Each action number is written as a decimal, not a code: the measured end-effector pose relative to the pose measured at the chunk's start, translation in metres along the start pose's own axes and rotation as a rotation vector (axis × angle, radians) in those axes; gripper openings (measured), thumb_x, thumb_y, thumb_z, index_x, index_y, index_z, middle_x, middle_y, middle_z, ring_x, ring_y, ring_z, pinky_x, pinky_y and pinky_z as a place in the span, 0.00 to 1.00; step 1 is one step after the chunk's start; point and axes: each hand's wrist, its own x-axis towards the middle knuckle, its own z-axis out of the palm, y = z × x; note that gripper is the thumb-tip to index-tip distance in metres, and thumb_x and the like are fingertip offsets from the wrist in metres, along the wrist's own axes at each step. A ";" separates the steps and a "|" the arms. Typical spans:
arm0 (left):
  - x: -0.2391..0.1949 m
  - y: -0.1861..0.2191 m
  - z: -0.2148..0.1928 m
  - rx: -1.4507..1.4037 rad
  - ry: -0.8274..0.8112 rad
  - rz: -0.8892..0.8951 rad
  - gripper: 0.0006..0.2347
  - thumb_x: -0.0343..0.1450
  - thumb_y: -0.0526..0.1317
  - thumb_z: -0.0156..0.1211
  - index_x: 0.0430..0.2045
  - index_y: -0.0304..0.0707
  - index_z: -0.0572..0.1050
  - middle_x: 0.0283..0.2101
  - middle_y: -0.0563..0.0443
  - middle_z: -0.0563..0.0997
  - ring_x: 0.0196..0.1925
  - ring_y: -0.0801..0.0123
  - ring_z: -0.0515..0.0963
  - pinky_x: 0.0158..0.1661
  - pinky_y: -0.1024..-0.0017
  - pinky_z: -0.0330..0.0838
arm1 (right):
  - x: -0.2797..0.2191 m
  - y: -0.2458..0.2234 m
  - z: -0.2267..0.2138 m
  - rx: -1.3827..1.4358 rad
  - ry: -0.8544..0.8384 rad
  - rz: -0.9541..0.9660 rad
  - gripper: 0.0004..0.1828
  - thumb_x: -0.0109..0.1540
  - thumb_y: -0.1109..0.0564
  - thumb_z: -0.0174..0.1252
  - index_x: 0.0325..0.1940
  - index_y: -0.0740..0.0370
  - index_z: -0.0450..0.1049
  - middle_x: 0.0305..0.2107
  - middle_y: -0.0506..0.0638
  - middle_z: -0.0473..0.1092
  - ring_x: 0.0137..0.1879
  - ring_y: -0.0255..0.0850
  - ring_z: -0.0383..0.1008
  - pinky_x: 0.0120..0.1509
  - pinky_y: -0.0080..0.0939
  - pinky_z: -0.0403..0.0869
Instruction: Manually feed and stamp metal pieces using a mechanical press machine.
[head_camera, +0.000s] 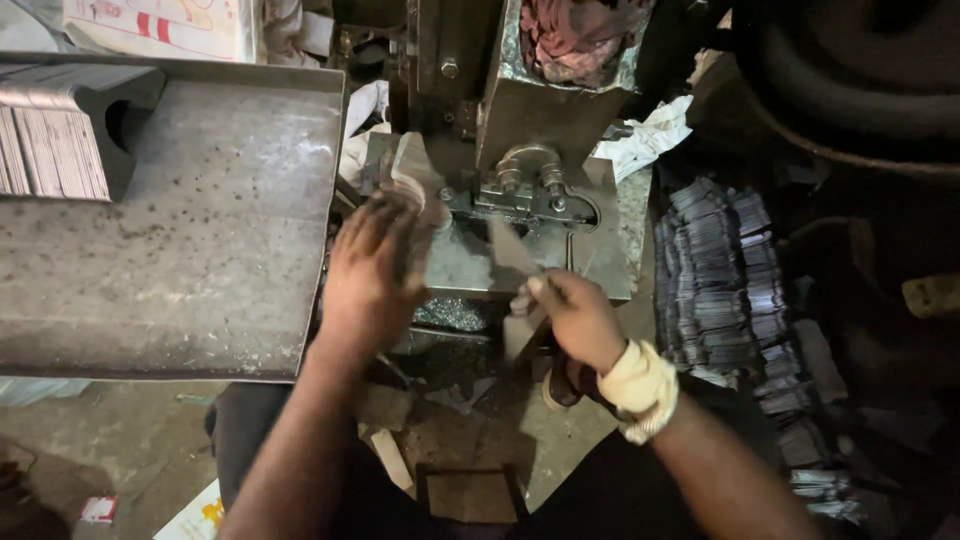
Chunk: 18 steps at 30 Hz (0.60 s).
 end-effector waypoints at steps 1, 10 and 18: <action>0.002 -0.015 0.004 0.186 0.108 0.100 0.16 0.70 0.37 0.60 0.53 0.35 0.76 0.52 0.42 0.81 0.55 0.48 0.79 0.57 0.55 0.73 | 0.013 0.019 0.013 0.418 -0.009 0.029 0.13 0.71 0.51 0.54 0.49 0.60 0.80 0.37 0.54 0.81 0.39 0.44 0.80 0.45 0.43 0.74; -0.004 -0.044 0.014 0.203 0.059 0.034 0.17 0.69 0.34 0.61 0.52 0.29 0.76 0.58 0.33 0.76 0.64 0.42 0.73 0.63 0.51 0.66 | 0.072 0.023 0.031 1.226 -0.133 0.372 0.16 0.70 0.51 0.47 0.48 0.64 0.74 0.35 0.52 0.79 0.40 0.41 0.80 0.38 0.38 0.74; -0.003 -0.042 0.010 0.244 0.073 0.090 0.14 0.70 0.34 0.59 0.51 0.30 0.77 0.56 0.36 0.79 0.67 0.45 0.73 0.69 0.47 0.58 | 0.072 0.028 0.036 1.314 -0.133 0.375 0.14 0.71 0.52 0.49 0.47 0.64 0.74 0.35 0.53 0.78 0.40 0.44 0.80 0.42 0.44 0.78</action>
